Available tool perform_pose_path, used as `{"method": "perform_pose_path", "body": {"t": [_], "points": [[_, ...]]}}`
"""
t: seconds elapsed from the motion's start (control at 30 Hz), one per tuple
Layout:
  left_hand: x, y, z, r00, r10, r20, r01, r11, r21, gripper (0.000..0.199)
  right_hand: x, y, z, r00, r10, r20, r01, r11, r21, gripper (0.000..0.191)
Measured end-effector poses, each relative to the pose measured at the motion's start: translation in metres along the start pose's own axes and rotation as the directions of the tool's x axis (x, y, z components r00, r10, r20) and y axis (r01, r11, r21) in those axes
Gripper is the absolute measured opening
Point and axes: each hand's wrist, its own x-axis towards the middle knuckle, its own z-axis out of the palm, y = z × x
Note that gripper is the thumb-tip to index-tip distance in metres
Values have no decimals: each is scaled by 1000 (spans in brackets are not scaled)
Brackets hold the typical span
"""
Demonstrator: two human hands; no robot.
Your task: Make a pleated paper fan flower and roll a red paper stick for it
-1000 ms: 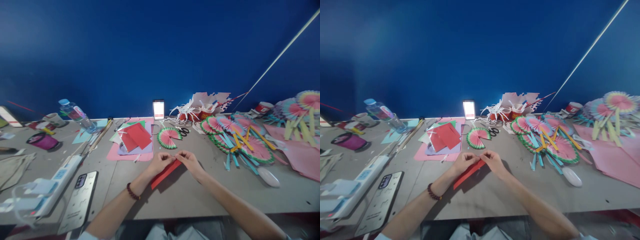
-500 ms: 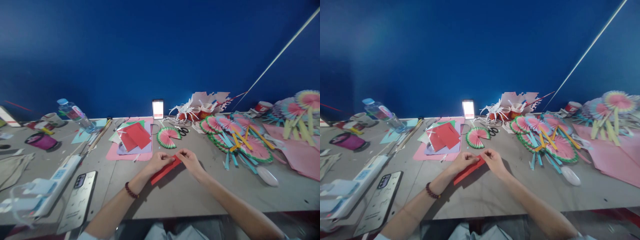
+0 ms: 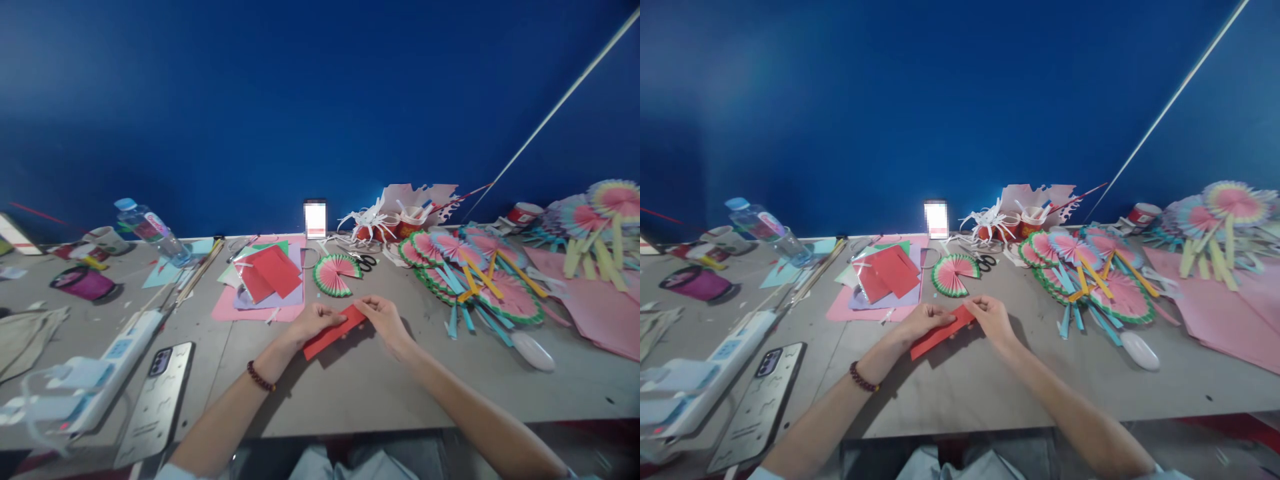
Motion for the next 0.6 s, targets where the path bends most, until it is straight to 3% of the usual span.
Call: {"method": "perform_pose_path", "body": {"t": [0.6], "points": [[-2,5,0,999,-51,11,51,999,-5,45,3,2,1,999,33,-16,-33,998,53,42]]}}
